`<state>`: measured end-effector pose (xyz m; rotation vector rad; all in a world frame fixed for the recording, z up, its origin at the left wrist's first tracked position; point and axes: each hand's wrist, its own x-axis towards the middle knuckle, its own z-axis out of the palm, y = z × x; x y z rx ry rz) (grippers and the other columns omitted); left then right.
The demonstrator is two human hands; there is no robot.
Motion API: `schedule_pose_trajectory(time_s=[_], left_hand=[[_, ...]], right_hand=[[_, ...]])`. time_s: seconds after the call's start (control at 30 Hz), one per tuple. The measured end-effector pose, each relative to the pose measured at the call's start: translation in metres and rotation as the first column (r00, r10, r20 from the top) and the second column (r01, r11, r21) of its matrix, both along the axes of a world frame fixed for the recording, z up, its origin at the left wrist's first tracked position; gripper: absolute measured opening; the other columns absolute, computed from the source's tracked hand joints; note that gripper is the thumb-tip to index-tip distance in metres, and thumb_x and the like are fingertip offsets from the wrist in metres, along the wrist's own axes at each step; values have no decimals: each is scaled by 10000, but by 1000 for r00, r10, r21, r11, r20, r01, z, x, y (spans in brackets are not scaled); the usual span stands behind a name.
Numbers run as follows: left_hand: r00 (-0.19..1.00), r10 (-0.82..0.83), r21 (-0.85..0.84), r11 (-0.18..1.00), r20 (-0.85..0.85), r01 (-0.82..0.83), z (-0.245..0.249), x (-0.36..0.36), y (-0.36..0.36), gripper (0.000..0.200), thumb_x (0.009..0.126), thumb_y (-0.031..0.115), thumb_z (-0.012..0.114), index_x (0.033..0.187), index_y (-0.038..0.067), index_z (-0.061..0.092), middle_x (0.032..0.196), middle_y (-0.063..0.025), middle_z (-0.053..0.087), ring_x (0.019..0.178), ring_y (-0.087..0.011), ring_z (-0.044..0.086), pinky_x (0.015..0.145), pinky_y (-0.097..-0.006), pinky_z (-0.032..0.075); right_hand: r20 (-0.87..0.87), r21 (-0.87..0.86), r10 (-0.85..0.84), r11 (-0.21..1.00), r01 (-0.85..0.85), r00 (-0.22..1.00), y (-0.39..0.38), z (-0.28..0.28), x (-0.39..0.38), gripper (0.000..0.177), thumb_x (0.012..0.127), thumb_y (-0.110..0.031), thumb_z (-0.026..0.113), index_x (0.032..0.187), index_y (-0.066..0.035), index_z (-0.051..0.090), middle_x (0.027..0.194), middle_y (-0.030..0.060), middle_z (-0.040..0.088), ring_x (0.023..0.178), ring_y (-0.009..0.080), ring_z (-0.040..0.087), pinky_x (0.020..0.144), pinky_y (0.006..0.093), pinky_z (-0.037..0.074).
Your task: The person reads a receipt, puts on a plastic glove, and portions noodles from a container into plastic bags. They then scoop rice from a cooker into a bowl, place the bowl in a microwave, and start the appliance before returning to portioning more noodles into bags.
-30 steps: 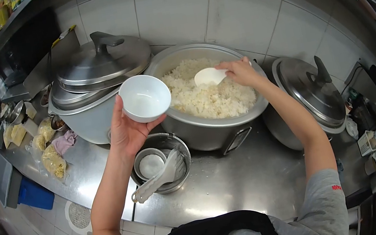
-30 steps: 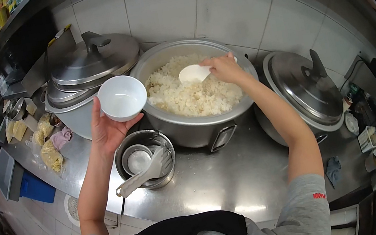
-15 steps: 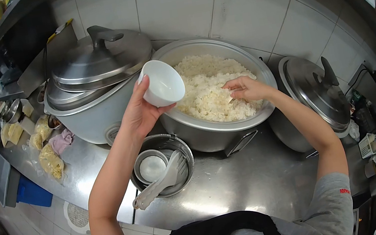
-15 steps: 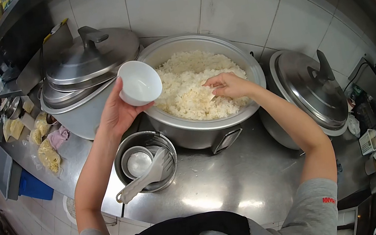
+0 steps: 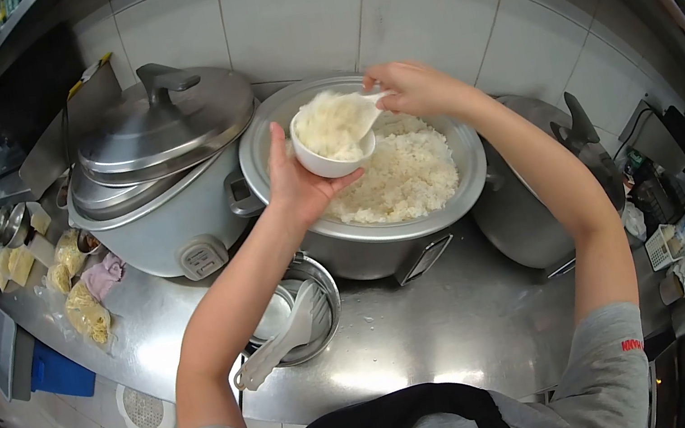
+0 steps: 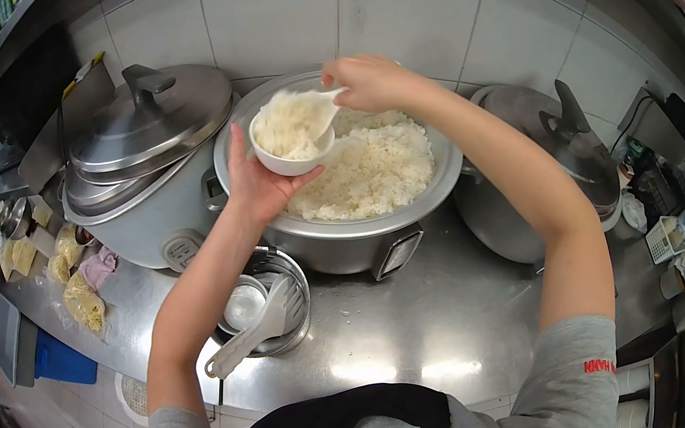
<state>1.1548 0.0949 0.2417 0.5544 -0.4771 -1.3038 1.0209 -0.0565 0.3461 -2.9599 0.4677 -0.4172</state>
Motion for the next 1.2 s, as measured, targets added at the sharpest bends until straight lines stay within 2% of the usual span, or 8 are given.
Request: schedule_pose_trajectory(time_s=[0.03,0.1,0.37,0.43,0.67,0.77,0.83,1.2], left_hand=[[997,38,10,999,-74,-38,0,-4,-3,800,808,690,363,1343,99,297,1342,-156,351,1227,-331,377,949,-540,363],[986,74,26,997,-151,-70,-1,-6,-5,792,805,684,380,1339,104,300,1341,-151,353,1214,-333,396,937,-541,382],[992,121,49,992,-36,-119,-2,12,12,773,784,666,443,1327,129,322,1321,-123,390,1204,-316,412,909,-545,411],[992,117,38,993,-50,-115,-3,24,14,755,796,655,435,1323,123,335,1322,-127,392,1198,-319,421,897,-547,425],[991,131,46,990,-20,-130,0,33,23,725,814,632,431,1316,116,349,1321,-132,396,1189,-321,433,885,-551,438],[992,121,35,992,19,-122,-4,38,22,730,810,637,438,1322,124,342,1323,-131,394,1196,-317,427,894,-549,427],[993,119,53,991,18,-120,-5,39,19,732,807,639,444,1323,129,340,1323,-127,395,1201,-313,421,908,-548,412],[984,152,128,978,93,-163,-3,26,5,778,787,660,471,1330,128,305,1311,-128,393,1205,-319,406,967,-531,334]], right_hand=[[4,-1,-5,1000,5,1000,8,10,-2,199,809,-111,567,1001,-58,566,781,62,620,656,165,569,671,311,413],[126,-491,-101,858,150,987,21,22,-8,180,803,-83,531,979,-87,568,741,100,631,661,256,591,755,379,375],[46,-376,-247,893,246,968,-72,-75,-60,158,781,-100,544,930,-114,598,737,93,640,754,272,600,797,394,309],[-8,-158,-198,968,195,980,-68,-88,-55,170,766,-133,580,933,-107,604,763,88,647,774,268,600,808,386,305],[-31,-63,-25,998,23,999,-73,-100,-54,215,740,-114,598,954,-92,601,784,124,645,751,269,599,810,393,332],[-42,253,-51,966,60,998,-89,-109,-59,210,748,-92,603,955,-61,592,712,103,621,675,200,586,707,343,408],[-102,620,2,782,62,995,-105,-114,-59,189,771,-79,605,949,-22,575,646,39,568,630,113,539,576,266,417],[-152,876,118,476,78,981,-93,-87,-66,99,822,-59,564,917,-37,548,686,-18,515,579,66,452,525,204,354]])
